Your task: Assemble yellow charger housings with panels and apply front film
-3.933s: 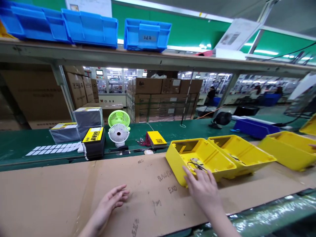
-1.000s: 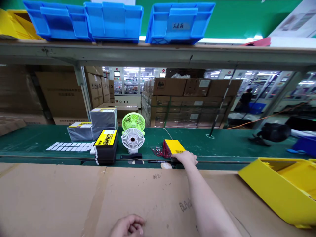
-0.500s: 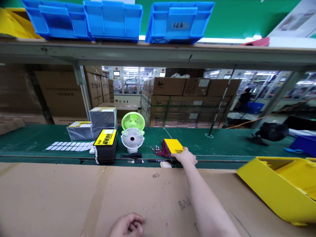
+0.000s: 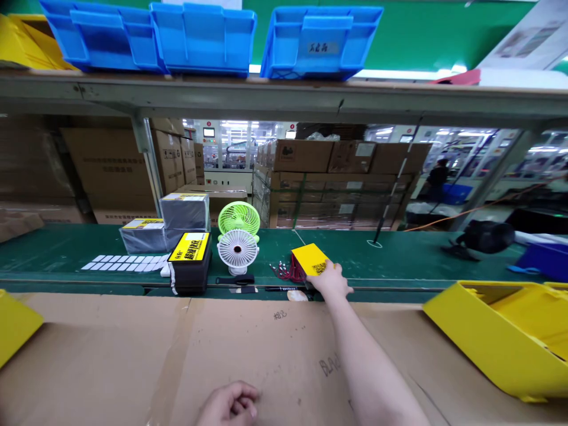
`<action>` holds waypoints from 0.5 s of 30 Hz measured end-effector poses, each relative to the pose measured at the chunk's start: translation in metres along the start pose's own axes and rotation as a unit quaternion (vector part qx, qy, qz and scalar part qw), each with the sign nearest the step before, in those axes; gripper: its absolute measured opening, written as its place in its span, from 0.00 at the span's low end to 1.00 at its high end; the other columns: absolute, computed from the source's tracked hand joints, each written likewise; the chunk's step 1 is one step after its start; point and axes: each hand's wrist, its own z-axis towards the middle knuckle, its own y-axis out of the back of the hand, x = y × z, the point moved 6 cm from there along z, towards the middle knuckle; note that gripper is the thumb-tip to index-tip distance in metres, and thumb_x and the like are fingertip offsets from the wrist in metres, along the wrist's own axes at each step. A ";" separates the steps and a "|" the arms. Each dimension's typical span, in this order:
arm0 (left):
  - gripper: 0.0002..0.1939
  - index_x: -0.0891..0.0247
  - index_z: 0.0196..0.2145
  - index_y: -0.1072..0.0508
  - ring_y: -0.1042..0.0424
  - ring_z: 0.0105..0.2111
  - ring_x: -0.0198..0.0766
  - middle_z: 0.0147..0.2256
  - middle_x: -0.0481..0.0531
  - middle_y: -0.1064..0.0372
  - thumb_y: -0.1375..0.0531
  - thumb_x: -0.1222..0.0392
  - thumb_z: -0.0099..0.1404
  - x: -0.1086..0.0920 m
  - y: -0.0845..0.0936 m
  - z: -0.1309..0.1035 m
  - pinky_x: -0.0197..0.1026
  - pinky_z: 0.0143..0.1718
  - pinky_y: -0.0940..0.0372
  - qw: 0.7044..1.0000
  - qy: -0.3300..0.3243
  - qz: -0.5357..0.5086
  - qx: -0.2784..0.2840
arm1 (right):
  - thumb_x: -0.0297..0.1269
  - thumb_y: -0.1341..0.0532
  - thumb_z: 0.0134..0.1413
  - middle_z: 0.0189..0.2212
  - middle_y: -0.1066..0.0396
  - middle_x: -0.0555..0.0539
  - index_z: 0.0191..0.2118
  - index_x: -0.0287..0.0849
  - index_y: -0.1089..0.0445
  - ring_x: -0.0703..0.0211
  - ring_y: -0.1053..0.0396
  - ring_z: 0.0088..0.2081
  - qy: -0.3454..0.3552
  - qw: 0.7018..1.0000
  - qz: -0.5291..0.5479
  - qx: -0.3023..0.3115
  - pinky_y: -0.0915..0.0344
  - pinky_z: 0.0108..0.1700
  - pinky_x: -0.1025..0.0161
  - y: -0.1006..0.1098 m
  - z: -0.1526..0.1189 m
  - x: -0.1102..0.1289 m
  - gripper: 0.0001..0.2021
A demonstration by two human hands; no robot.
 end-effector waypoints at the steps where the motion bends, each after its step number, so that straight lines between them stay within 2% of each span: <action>1: 0.15 0.63 0.38 0.25 0.34 0.29 0.35 0.31 0.50 0.28 0.38 0.60 0.51 0.001 0.000 0.001 0.37 0.35 0.40 1.000 0.000 0.006 -0.005 | 0.57 0.40 0.36 0.55 0.49 0.37 0.58 0.50 0.52 0.35 0.39 0.49 0.005 1.000 -0.002 -0.010 0.46 0.47 0.36 0.003 -0.006 0.002 0.42; 3: 0.15 0.63 0.39 0.26 0.34 0.28 0.35 0.31 0.50 0.28 0.39 0.61 0.51 0.003 -0.001 0.002 0.36 0.34 0.40 1.000 -0.001 0.017 -0.011 | 0.54 0.40 0.39 0.57 0.51 0.37 0.59 0.48 0.54 0.34 0.47 0.54 0.039 0.998 -0.017 -0.046 0.54 0.52 0.34 0.013 -0.019 0.010 0.41; 5: 0.15 0.65 0.39 0.26 0.35 0.28 0.34 0.31 0.51 0.29 0.40 0.62 0.52 0.002 -0.001 0.002 0.36 0.33 0.40 1.000 -0.004 0.017 -0.013 | 0.47 0.40 0.40 0.59 0.54 0.38 0.59 0.46 0.55 0.36 0.55 0.58 0.113 0.987 -0.052 -0.097 0.62 0.56 0.35 0.029 -0.035 0.024 0.39; 9: 0.15 0.66 0.39 0.26 0.35 0.27 0.34 0.31 0.52 0.30 0.40 0.62 0.52 -0.005 0.000 -0.004 0.37 0.33 0.40 1.000 -0.015 0.014 -0.008 | 0.36 0.42 0.44 0.62 0.58 0.41 0.59 0.46 0.53 0.41 0.59 0.60 0.273 0.936 -0.102 -0.197 0.71 0.59 0.39 0.075 -0.069 0.054 0.34; 12: 0.15 0.66 0.39 0.26 0.35 0.28 0.35 0.30 0.52 0.31 0.40 0.61 0.53 -0.012 0.002 -0.010 0.37 0.33 0.40 1.000 -0.026 0.008 -0.011 | 0.37 0.44 0.48 0.62 0.59 0.40 0.60 0.44 0.54 0.42 0.57 0.60 0.333 0.899 -0.072 -0.274 0.69 0.60 0.39 0.123 -0.092 0.063 0.32; 15: 0.14 0.68 0.39 0.27 0.36 0.29 0.35 0.31 0.52 0.32 0.41 0.61 0.54 -0.016 0.003 -0.015 0.37 0.34 0.40 0.999 -0.039 -0.012 -0.014 | 0.39 0.42 0.48 0.61 0.61 0.38 0.61 0.43 0.56 0.39 0.56 0.61 0.360 0.857 -0.013 -0.368 0.63 0.60 0.40 0.177 -0.121 0.060 0.35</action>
